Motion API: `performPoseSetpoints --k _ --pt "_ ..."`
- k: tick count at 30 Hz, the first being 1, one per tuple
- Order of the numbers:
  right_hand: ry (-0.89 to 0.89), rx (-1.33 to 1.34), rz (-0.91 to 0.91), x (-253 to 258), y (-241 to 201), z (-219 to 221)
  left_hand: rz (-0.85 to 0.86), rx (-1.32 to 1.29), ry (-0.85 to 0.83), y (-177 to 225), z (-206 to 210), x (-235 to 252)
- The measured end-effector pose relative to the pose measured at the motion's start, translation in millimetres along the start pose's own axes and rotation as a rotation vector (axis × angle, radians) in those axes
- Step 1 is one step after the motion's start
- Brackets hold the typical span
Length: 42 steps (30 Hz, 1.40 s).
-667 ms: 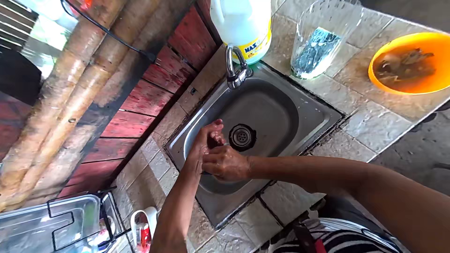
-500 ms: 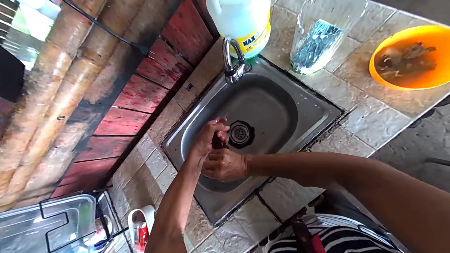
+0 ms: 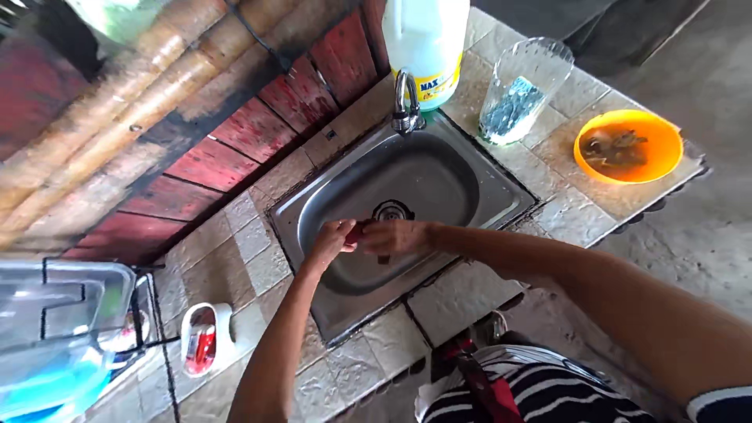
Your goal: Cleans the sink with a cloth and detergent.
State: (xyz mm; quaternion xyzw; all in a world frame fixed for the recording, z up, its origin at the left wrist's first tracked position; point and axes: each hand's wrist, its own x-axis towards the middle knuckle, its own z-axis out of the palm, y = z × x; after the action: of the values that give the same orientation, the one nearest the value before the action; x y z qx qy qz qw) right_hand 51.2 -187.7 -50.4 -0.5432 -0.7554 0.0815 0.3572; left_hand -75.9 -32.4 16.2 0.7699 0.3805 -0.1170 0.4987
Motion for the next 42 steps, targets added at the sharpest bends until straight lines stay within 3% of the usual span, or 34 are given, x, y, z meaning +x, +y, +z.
performPoseSetpoints --k 3,5,7,9,11,14,17,18,20,22,24,27,29,32,35,38,42 --pt "0.301 0.231 0.347 8.3 10.9 -35.5 0.243 0.176 0.182 -9.6 -2.8 -57.7" --pt "0.324 0.439 0.644 14.9 7.1 -58.0 0.435 0.364 0.447 -0.6 5.7 -99.5" --pt "0.28 0.663 0.828 9.9 -8.5 -67.8 0.59 0.547 0.697 18.3 14.0 -133.7" --pt "0.241 0.833 0.924 9.6 -25.8 -75.2 0.69 0.479 0.981 30.4 17.3 -152.0" --pt "0.255 0.703 0.946 14.9 -46.6 -80.1 0.673 0.316 1.107 20.9 17.4 -145.2" --pt "0.332 0.337 0.928 17.5 -76.9 -93.1 0.339 0.226 0.978 18.5 24.2 -140.8" --pt "0.426 0.147 0.741 13.1 -112.9 -105.9 0.192 -0.134 0.896 43.7 21.5 -160.9" --pt "0.39 0.145 0.6 10.7 -123.9 -106.1 0.174 -0.23 0.87 47.6 22.7 -165.8" --pt "0.147 0.255 0.354 15.5 -142.4 -104.6 0.2 -0.489 0.826 49.1 27.1 -170.3" --pt "-0.041 0.279 0.257 28.3 -156.4 -97.4 0.213 -0.786 0.762 53.4 34.6 -179.3" --pt "0.016 0.189 0.196 35.8 -159.4 -87.3 0.236 -0.917 0.714 53.9 39.8 -183.8" --pt "-0.012 0.082 0.094 37.6 -160.9 -95.4 0.271 -0.798 0.783 50.7 44.2 -190.3" --pt "-0.085 0.141 0.18 38.9 -169.3 -113.6 0.265 -0.835 0.796 43.0 40.3 -196.2" --pt "0.001 0.747 0.573 41.2 -173.8 -128.3 0.379 -1.011 0.627 35.6 38.8 -194.3" --pt "0.187 1.22 0.816 38.1 -169.3 -119.5 0.377 -0.679 0.697 55.7 61.5 -193.7" --pt "0.35 1.387 0.811 30.2 -179.0 -113.2 0.342 -0.342 0.747 63.7 65.1 -188.8" --pt "0.42 1.54 0.839 27.2 -178.3 -110.5 0.39 -0.461 0.646 71.8 68.7 -192.0"
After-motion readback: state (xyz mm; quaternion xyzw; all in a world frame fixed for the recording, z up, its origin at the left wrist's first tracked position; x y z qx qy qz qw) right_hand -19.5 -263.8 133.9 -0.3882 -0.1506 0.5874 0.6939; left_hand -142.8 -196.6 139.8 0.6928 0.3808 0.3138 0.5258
